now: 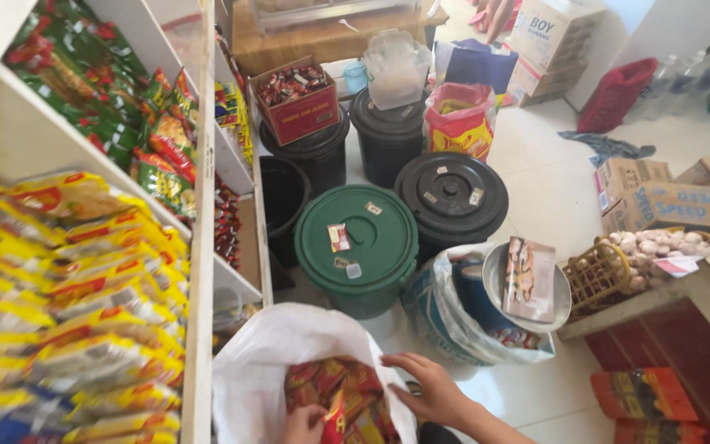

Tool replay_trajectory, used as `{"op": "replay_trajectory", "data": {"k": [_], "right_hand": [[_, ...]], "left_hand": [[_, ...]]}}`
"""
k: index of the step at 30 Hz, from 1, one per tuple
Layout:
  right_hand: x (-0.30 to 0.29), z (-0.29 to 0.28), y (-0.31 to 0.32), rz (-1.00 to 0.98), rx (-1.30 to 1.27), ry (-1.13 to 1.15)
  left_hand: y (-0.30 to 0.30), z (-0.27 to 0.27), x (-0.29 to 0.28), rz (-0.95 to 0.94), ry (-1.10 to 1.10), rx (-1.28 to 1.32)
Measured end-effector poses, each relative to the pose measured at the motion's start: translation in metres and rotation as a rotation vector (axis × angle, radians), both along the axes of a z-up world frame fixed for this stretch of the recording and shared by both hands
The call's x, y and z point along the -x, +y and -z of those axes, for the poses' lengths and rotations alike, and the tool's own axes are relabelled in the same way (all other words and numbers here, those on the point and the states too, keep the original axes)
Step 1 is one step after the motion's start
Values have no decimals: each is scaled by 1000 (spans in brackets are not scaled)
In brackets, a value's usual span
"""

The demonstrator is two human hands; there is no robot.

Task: Wiping down individual packets of instant noodles with a red cloth before placing them in a sack.

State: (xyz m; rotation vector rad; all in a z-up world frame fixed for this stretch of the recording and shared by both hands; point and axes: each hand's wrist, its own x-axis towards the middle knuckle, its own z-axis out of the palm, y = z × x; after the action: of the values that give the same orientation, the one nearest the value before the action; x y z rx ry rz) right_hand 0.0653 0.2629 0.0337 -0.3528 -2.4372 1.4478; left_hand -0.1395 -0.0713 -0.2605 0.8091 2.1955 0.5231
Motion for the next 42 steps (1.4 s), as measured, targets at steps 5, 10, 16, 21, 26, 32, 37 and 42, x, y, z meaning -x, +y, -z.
{"op": "replay_trajectory", "data": {"k": [5,10,16,21,26,32,37,42], "right_hand": [[28,-37,-33,-487,-31,-87],[19,-22,-55,-652,395,-142],[-3,12,-49,-141,970,-388],[-14,70,-39,259,1418,-119],[6,13,-50,206,1625,28],[18,16,-66,239,1514,4],[19,22,-62,304,1394,-161],[14,32,-49,268,1560,31]], "left_hand": [[83,-297,-20,165,-232,-110],[92,-350,-14,4,-459,-83],[83,-367,1,-602,-393,-731],[108,-404,-53,-789,-145,-1053],[143,-340,-129,-307,348,-916],[146,-303,-109,-189,568,-680],[116,-309,-66,-1081,-343,-840],[85,-296,-57,-1057,-394,-887]]}}
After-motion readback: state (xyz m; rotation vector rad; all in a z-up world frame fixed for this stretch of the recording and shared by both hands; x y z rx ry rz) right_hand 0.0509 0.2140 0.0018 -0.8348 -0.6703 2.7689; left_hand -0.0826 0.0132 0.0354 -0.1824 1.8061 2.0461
